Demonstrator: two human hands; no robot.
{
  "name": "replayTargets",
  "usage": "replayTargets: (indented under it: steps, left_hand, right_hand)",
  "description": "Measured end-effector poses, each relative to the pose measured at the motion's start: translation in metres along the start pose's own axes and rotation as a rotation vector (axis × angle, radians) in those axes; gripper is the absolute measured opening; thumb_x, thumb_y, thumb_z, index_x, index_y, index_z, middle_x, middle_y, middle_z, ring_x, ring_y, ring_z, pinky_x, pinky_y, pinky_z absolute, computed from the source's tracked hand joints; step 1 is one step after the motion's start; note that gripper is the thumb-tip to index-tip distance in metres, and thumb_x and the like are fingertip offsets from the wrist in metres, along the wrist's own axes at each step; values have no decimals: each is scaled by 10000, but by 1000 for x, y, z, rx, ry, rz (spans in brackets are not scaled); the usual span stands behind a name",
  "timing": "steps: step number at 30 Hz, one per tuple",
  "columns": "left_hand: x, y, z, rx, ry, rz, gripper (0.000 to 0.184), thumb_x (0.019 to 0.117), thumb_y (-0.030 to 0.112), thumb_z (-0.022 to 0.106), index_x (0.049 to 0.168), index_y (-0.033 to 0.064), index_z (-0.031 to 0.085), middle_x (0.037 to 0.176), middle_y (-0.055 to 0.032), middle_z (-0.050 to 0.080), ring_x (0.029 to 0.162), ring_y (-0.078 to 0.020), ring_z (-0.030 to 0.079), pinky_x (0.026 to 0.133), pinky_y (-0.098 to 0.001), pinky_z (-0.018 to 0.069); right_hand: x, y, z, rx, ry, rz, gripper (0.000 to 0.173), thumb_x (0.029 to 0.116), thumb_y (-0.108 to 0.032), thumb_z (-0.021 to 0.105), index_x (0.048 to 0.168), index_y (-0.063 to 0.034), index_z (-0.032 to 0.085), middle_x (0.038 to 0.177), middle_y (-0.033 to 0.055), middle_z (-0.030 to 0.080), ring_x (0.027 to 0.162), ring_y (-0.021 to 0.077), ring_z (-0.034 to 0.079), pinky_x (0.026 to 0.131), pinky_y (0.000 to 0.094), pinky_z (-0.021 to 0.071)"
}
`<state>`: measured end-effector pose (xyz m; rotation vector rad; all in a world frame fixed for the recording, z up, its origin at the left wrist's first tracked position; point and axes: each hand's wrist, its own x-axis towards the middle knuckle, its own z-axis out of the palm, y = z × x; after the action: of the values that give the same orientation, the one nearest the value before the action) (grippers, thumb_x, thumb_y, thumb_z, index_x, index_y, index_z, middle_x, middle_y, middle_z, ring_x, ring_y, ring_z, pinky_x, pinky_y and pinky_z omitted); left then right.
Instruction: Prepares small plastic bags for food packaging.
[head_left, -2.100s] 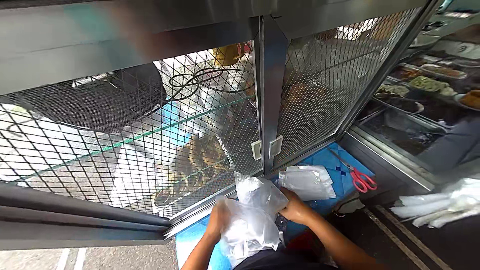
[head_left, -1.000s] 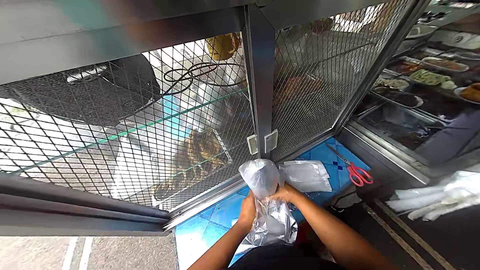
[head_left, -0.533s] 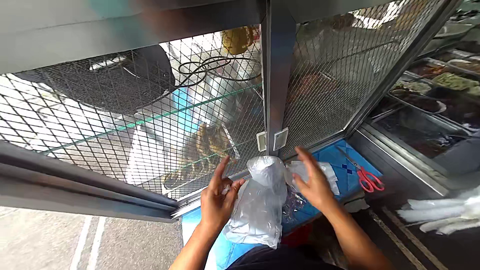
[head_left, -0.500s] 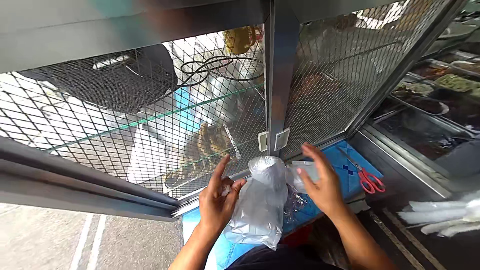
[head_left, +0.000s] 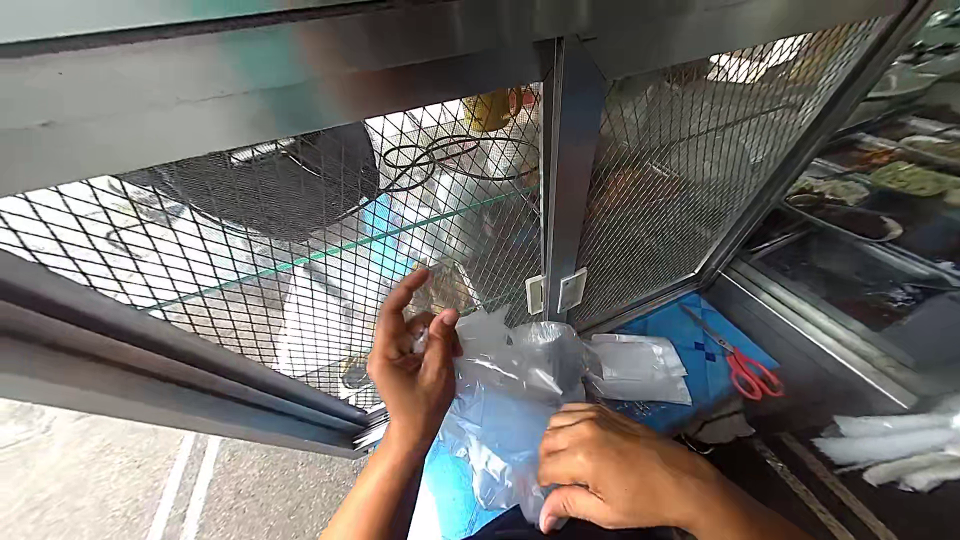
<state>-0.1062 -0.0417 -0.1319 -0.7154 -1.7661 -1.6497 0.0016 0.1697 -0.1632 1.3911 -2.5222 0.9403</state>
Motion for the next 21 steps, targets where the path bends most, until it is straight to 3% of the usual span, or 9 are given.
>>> replayTargets:
  steps: [3,5,7,9,11,13,15,17,21]
  left_hand:
    - [-1,-1,4,-39,-25,19,441,997,162,638,1408,63,511,701,113,645,533,3,580,513,-162,529]
    - [-5,-1,9,-81,-62,44,430,1001,193,647,1399,77,529,682,107,632,533,1,576,512,-162,528]
    - [-7,3,12,-131,-137,62,427,1019,247,632,1409,104,531,683,96,619,547,1,572,525,-160,526]
    - [-7,6,12,-191,-217,82,440,1021,307,632,1417,143,537,692,87,617,564,-5,580,543,-167,534]
    - [-6,9,10,-236,-262,92,451,1010,344,648,1412,165,550,706,87,630,579,-4,592,557,-167,542]
    - [-6,10,8,-271,-273,95,471,992,359,672,1409,172,559,724,93,651,598,2,605,582,-163,548]
    - [-6,9,7,-297,-266,87,495,972,382,694,1402,175,564,742,96,670,617,3,622,608,-163,557]
    - [-8,8,6,-326,-265,68,527,952,399,714,1405,176,563,768,84,695,648,-13,651,638,-174,575]
    - [-12,6,7,-362,-309,53,659,904,470,752,1442,152,543,843,27,750,716,-59,706,698,-201,604]
  right_hand:
    - [6,-2,-12,39,324,-18,336,1040,-320,608,842,-75,723,827,47,718,821,160,685,768,323,554]
    - [19,-8,-19,-32,651,4,190,1011,-235,670,930,-75,733,928,42,736,922,127,692,834,280,577]
    - [32,-8,-21,-187,801,125,183,957,-275,740,1033,-108,746,1071,15,725,1052,116,661,903,277,569]
    - [39,-3,-18,-176,788,235,345,929,-396,752,1121,-109,746,1167,5,697,1121,120,628,942,300,552]
    - [39,-1,-15,36,778,305,417,950,-466,703,1123,-87,734,1096,-16,720,1068,80,659,924,288,577]
    - [36,0,-19,275,761,354,361,1017,-421,614,1044,-76,714,946,-28,718,925,37,683,837,244,591]
    - [34,0,-22,434,713,424,352,1059,-385,553,923,-90,691,760,-52,636,726,-3,612,671,179,520]
    - [32,0,-25,528,588,489,302,1042,-329,598,894,-80,684,728,-41,621,665,-1,579,609,171,482]
    - [34,-1,-19,602,467,474,172,949,-195,732,995,-31,704,925,24,724,866,50,691,795,227,591]
